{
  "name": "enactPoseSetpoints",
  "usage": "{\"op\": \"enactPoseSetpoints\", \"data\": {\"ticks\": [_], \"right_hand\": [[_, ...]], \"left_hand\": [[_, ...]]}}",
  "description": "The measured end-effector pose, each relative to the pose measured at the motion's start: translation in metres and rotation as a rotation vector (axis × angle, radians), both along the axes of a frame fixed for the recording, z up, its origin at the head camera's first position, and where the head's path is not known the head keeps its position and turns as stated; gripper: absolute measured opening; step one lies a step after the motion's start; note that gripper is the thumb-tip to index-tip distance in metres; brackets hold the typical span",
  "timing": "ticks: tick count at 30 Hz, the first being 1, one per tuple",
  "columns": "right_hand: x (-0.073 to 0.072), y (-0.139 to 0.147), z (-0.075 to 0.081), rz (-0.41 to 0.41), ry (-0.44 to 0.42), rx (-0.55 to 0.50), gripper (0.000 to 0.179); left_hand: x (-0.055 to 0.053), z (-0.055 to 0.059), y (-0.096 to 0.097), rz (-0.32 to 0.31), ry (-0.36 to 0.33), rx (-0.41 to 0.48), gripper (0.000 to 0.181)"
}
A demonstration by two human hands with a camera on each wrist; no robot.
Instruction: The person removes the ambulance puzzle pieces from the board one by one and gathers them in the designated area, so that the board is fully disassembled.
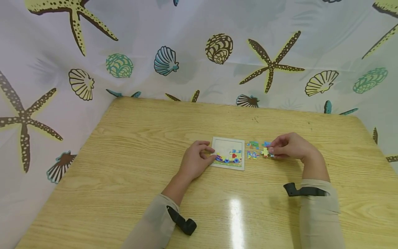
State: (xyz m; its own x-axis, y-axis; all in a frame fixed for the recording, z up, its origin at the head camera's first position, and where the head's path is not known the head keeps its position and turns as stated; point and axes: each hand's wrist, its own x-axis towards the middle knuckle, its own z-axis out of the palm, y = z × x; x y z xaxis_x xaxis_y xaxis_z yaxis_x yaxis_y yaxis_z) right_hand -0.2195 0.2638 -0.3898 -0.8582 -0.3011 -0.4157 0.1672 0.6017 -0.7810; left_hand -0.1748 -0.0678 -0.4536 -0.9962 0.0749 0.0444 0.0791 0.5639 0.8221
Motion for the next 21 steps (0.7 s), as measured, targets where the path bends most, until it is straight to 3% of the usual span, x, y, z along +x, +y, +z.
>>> {"op": "enactPoseSetpoints", "data": {"ticks": [7,14,21], "right_hand": [[-0.0008,0.0055,-0.0032,0.005,-0.016,0.030,0.030],[-0.0015,0.0041,-0.0048,0.006,0.056,0.132,0.028],[-0.0017,0.0018,-0.0035,0.015,0.071,0.162,0.025]], "left_hand": [[-0.0003,-0.0001,0.0004,0.002,-0.001,-0.009,0.017],[-0.0017,-0.0015,0.0001,0.005,0.010,-0.017,0.018],[-0.0019,-0.0021,0.0004,0.006,0.003,-0.018,0.017]]}}
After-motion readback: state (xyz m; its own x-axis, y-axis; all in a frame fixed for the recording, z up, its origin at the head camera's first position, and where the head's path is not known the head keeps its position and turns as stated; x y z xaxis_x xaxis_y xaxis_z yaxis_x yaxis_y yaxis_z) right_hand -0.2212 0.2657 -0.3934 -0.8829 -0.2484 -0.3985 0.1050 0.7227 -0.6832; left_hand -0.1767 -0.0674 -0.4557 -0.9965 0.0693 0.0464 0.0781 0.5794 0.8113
